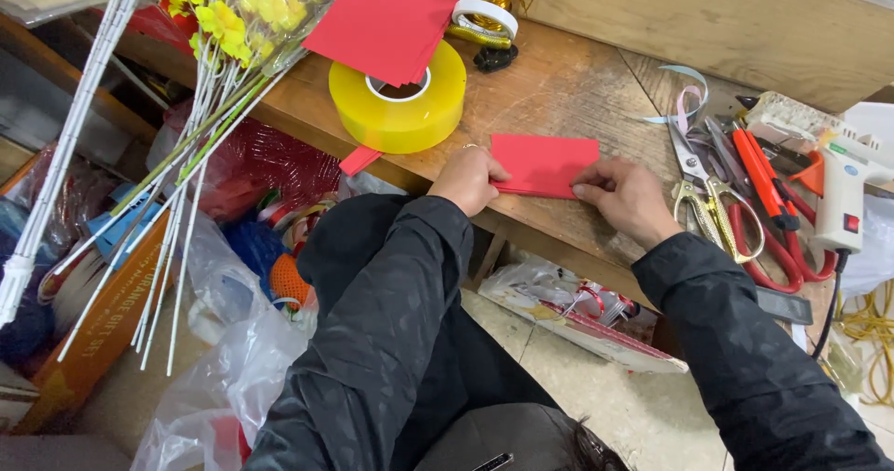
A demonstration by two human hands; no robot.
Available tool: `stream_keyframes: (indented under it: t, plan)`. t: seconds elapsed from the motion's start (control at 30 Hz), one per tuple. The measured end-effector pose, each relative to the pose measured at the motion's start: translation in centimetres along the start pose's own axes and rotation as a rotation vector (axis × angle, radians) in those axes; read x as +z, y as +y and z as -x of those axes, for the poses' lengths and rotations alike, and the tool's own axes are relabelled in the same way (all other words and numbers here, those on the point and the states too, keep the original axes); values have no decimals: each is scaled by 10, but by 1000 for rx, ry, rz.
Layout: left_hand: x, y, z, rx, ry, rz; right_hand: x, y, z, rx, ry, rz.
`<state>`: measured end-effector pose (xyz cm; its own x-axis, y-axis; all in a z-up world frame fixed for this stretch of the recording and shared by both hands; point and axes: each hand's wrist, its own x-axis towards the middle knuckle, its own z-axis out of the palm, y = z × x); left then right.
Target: Folding a small piece of red paper into a fan shape and creasing another piece of paper on a workbench.
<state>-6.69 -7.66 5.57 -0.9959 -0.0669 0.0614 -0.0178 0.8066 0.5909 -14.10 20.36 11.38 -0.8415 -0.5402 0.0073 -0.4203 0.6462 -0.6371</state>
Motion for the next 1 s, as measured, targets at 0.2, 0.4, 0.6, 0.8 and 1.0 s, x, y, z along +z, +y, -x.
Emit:
stream_keyframes:
  t: [0.2,0.4,0.6,0.8,1.0]
  plan:
    - [21,-15,-11,25,10,-66,6,10,-4,-1,11,-3]
    - [39,-11,5,168,124,-203,9,10,-9,-24,27,9]
    - [18,47,50,143,72,-366,0,-2,-10,30,-36,23]
    - [30,61,60,119,77,-486,-11,-5,-19,93,-107,-98]
    - [14,81,70,73,34,-471,-20,-22,-21,118,-211,-124]
